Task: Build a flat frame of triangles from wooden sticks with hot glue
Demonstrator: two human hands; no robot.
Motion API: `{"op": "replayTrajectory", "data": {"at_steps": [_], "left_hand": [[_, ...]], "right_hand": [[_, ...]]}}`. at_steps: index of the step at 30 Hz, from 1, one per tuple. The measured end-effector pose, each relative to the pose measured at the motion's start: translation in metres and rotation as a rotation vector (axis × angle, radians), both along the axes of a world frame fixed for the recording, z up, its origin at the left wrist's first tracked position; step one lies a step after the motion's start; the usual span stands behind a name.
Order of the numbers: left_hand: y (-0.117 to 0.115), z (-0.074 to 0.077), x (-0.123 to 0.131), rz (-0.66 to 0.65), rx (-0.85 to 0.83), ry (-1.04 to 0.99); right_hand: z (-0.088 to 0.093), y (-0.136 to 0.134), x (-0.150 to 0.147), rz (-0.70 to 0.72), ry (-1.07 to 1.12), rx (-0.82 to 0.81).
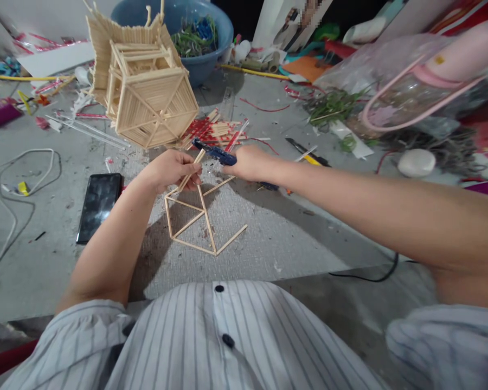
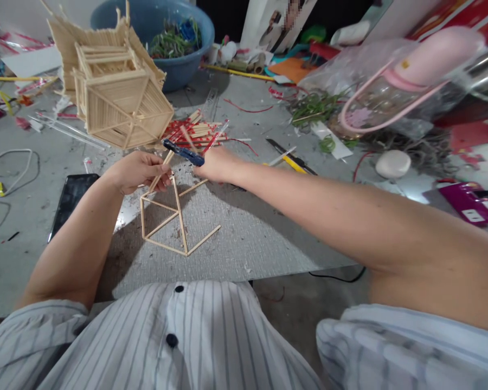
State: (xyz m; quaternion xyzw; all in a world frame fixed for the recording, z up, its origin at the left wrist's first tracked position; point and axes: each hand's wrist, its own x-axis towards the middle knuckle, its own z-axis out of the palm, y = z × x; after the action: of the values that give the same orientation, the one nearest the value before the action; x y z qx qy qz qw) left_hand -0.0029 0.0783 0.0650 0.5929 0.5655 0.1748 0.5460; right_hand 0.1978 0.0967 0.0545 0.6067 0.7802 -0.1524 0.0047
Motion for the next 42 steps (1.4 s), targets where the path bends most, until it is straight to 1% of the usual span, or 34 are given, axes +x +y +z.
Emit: {"op": "replayTrajectory", "data": {"at_steps": [2, 4, 6, 9, 11, 13, 16, 18, 19, 23, 25, 30, 33, 38, 42], "left_hand": [[0.001, 0.002, -0.005, -0.017, 0.094, 0.100], [0.004, 0.004, -0.010, -0.010, 0.234, 0.257], [0.006, 0.005, -0.015, 0.006, 0.377, 0.451], [0.010, 0.002, -0.020, 0.023, 0.510, 0.734], [0.013, -0.003, -0.022, 0.027, 0.518, 0.876], [0.015, -0.008, -0.023, 0.030, 0.484, 0.954], [0.019, -0.017, -0.026, 0.021, 0.453, 0.990], [0.021, -0.022, -0.027, 0.011, 0.448, 0.995], [0.022, -0.025, -0.027, 0.002, 0.443, 0.996], [0.026, -0.031, -0.029, -0.006, 0.433, 0.994], [0.027, -0.033, -0.032, 0.004, 0.436, 0.990], [0.034, -0.033, -0.051, -0.009, 0.467, 0.926], [0.037, -0.032, -0.060, -0.006, 0.478, 0.896], [0.041, -0.039, -0.063, -0.016, 0.445, 0.869], [0.044, -0.045, -0.065, -0.001, 0.426, 0.864]], "right_hand": [[0.005, -0.002, 0.002, -0.027, -0.037, -0.112], [0.012, -0.003, 0.007, -0.026, -0.041, -0.201], [0.017, -0.004, 0.014, -0.047, -0.017, -0.225], [0.022, -0.002, 0.024, -0.091, -0.007, -0.134], [0.021, 0.000, 0.028, -0.094, -0.030, -0.028], [0.021, 0.001, 0.028, -0.085, -0.033, 0.063], [0.020, 0.001, 0.021, -0.089, -0.005, 0.132], [0.019, 0.000, 0.012, -0.054, 0.020, 0.163], [0.017, 0.001, 0.007, -0.011, 0.026, 0.179], [0.007, 0.009, -0.015, 0.246, -0.025, 0.208], [0.000, 0.015, -0.023, 0.317, -0.062, 0.190], [-0.011, 0.033, -0.032, 0.289, -0.134, 0.159], [-0.016, 0.041, -0.033, 0.316, -0.153, 0.130], [-0.028, 0.048, -0.038, 0.375, -0.187, 0.078], [-0.034, 0.051, -0.042, 0.376, -0.208, 0.067]]}}
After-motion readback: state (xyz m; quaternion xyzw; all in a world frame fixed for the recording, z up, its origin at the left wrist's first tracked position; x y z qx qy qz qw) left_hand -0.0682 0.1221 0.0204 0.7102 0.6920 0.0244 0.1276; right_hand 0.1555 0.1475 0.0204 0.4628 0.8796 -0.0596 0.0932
